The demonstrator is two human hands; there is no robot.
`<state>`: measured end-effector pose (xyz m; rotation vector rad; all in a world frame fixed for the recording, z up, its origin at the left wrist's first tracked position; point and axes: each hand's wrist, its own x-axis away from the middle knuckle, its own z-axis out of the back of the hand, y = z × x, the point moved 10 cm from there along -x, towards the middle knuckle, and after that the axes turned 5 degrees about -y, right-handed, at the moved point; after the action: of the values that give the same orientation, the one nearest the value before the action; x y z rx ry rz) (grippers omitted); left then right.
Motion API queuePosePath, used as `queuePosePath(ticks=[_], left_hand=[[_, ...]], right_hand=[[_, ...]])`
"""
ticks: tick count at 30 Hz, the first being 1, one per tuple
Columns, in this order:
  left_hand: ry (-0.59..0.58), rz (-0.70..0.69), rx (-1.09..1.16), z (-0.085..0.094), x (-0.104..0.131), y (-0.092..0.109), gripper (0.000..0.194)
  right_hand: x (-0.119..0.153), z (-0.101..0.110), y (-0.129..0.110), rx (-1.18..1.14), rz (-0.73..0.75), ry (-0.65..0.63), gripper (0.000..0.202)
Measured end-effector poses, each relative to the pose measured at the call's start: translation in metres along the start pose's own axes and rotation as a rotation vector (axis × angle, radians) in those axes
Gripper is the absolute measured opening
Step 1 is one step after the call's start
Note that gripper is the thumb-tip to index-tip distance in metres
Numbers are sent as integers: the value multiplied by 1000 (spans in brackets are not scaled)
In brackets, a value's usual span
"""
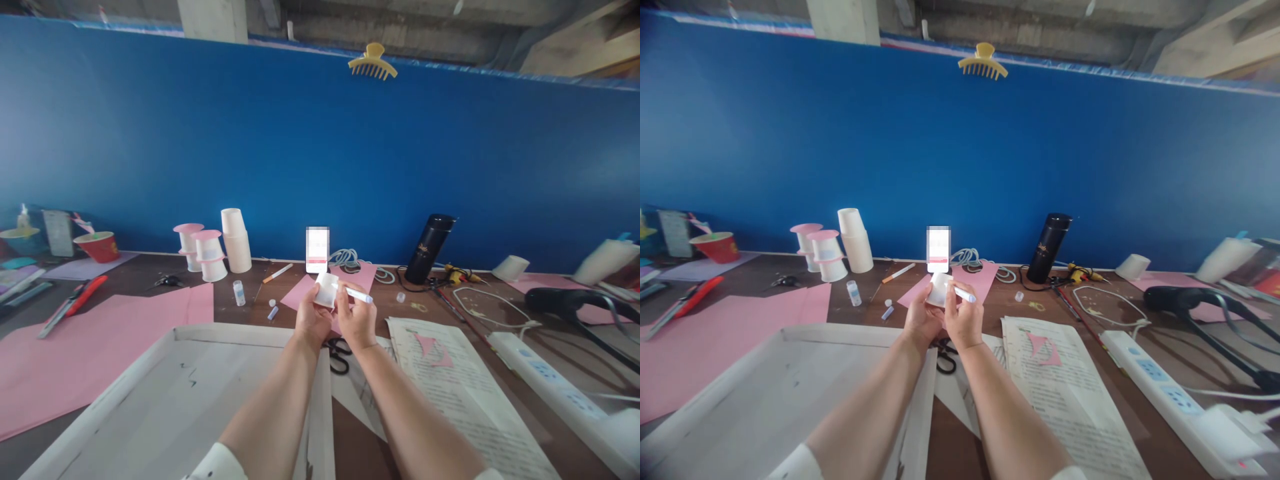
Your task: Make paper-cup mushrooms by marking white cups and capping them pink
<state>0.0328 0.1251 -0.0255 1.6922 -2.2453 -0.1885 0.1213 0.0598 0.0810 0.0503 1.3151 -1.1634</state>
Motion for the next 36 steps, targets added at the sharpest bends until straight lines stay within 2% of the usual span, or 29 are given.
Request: queuePosePath(ticks=[22, 29, 36], left_hand=[[7, -4, 3, 2, -1, 1, 14], [56, -42, 18, 11, -7, 3, 16], [5, -35, -2, 7, -7, 1, 16]], right_hand=[[1, -1, 1, 5, -15, -19, 28], [1, 9, 3, -72, -9, 78, 25], [2, 6, -5, -84, 40, 54, 23]])
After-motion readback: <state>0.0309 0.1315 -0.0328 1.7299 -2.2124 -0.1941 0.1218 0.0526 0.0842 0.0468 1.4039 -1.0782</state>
